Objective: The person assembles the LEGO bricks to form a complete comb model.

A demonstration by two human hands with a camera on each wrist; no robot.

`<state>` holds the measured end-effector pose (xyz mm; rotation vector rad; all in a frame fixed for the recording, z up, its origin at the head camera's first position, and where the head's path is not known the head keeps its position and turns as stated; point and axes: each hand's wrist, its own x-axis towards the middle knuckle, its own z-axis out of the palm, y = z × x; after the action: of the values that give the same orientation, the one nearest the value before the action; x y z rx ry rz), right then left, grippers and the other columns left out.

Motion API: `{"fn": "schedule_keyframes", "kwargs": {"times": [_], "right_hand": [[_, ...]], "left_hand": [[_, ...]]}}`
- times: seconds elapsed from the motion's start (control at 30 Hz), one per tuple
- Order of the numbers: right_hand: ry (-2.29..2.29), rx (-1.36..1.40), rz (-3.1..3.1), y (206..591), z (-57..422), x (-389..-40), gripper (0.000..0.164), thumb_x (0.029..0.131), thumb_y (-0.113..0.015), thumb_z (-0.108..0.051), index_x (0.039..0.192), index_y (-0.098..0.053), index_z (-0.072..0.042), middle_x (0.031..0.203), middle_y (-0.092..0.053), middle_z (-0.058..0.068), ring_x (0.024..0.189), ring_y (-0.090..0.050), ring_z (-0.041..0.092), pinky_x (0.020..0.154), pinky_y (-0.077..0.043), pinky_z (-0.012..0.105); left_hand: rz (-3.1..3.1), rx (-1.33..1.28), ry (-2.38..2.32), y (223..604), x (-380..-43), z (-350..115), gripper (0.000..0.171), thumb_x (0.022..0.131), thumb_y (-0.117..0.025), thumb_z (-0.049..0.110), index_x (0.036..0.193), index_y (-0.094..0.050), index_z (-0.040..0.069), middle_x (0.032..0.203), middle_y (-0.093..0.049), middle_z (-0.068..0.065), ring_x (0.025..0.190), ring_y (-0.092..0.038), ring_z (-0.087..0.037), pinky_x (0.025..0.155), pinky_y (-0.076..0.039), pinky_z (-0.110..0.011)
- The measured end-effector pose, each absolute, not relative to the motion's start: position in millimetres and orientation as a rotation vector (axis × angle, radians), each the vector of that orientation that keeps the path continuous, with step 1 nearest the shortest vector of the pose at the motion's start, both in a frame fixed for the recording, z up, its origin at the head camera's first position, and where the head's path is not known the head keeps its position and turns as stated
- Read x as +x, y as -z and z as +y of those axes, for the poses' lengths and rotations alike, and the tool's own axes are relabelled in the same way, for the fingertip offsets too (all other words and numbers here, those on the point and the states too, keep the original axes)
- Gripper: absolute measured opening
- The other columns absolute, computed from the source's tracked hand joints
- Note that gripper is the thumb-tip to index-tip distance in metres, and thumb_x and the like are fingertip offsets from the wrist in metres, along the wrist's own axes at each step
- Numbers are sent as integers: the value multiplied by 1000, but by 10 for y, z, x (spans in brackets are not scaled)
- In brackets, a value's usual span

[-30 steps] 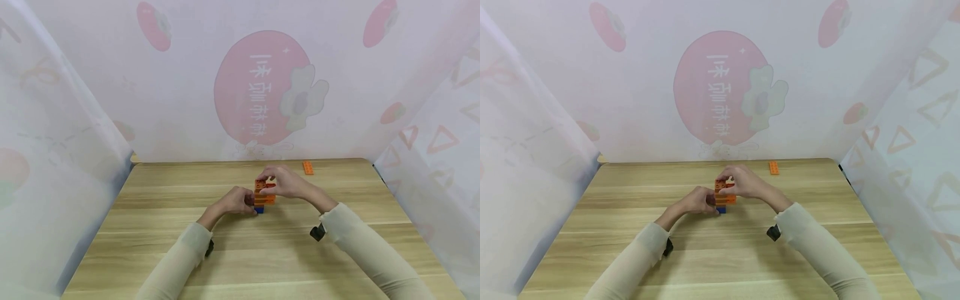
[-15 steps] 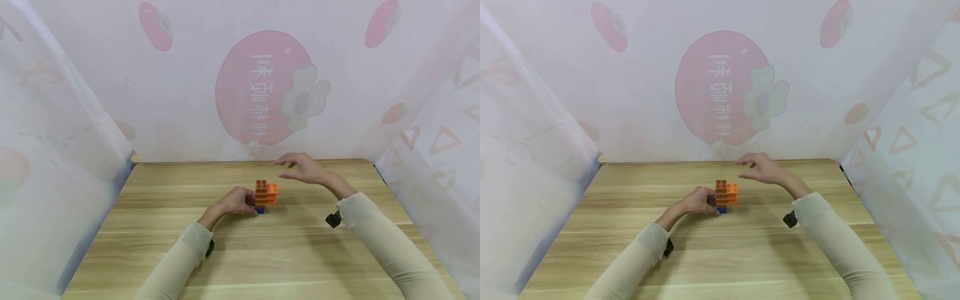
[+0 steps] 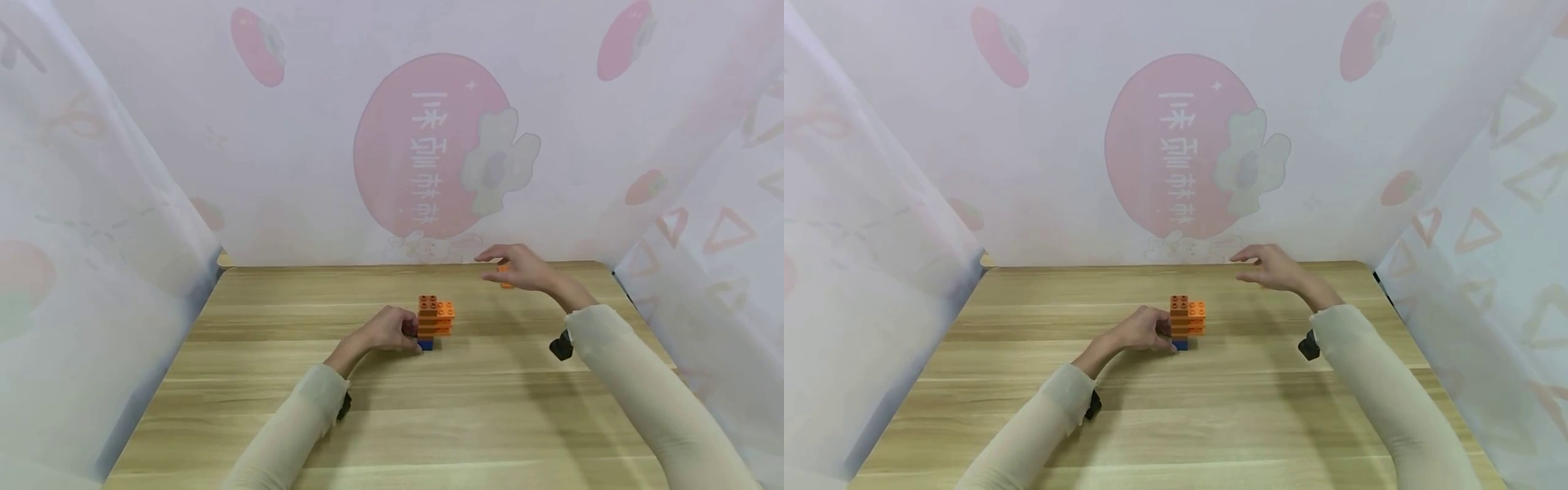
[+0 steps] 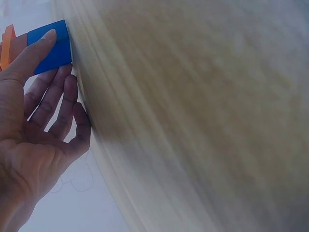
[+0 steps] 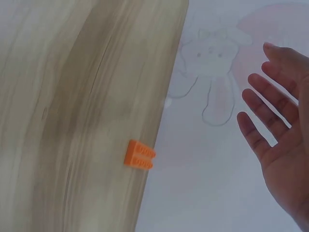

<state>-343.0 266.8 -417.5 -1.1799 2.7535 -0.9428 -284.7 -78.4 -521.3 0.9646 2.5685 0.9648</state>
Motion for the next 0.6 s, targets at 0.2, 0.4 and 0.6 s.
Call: {"fn": "schedule_keyframes", "kwargs": {"times": [0.2, 0.4, 0.6], "right_hand": [[934, -993, 2767, 4296, 2830, -3552, 38, 98, -78, -12, 132, -71, 1, 136, -68, 22, 126, -63, 43, 102, -52, 61], [931, -864, 2787, 4418, 2951, -3599, 40, 99, -76, -13, 135, -69, 2, 139, -65, 27, 124, -64, 47, 102, -53, 61], [918, -726, 2796, 4589, 3061, -3623, 41, 100, -72, -11, 138, -66, 1, 145, -61, 28, 130, -58, 53, 103, -50, 65]], "left_hand": [[2560, 955, -973, 5216, -2837, -782, 26, 82, -94, 20, 94, -73, 12, 88, -73, 4, 77, -65, -6, 75, -56, -25], [2568, 946, -964, 5190, -2820, -779, 26, 82, -94, 21, 94, -73, 12, 88, -73, 5, 78, -65, -6, 75, -56, -27], [2559, 932, -974, 5192, -2816, -781, 25, 82, -94, 20, 94, -73, 12, 88, -73, 5, 78, -65, -7, 76, -56, -27]]}}
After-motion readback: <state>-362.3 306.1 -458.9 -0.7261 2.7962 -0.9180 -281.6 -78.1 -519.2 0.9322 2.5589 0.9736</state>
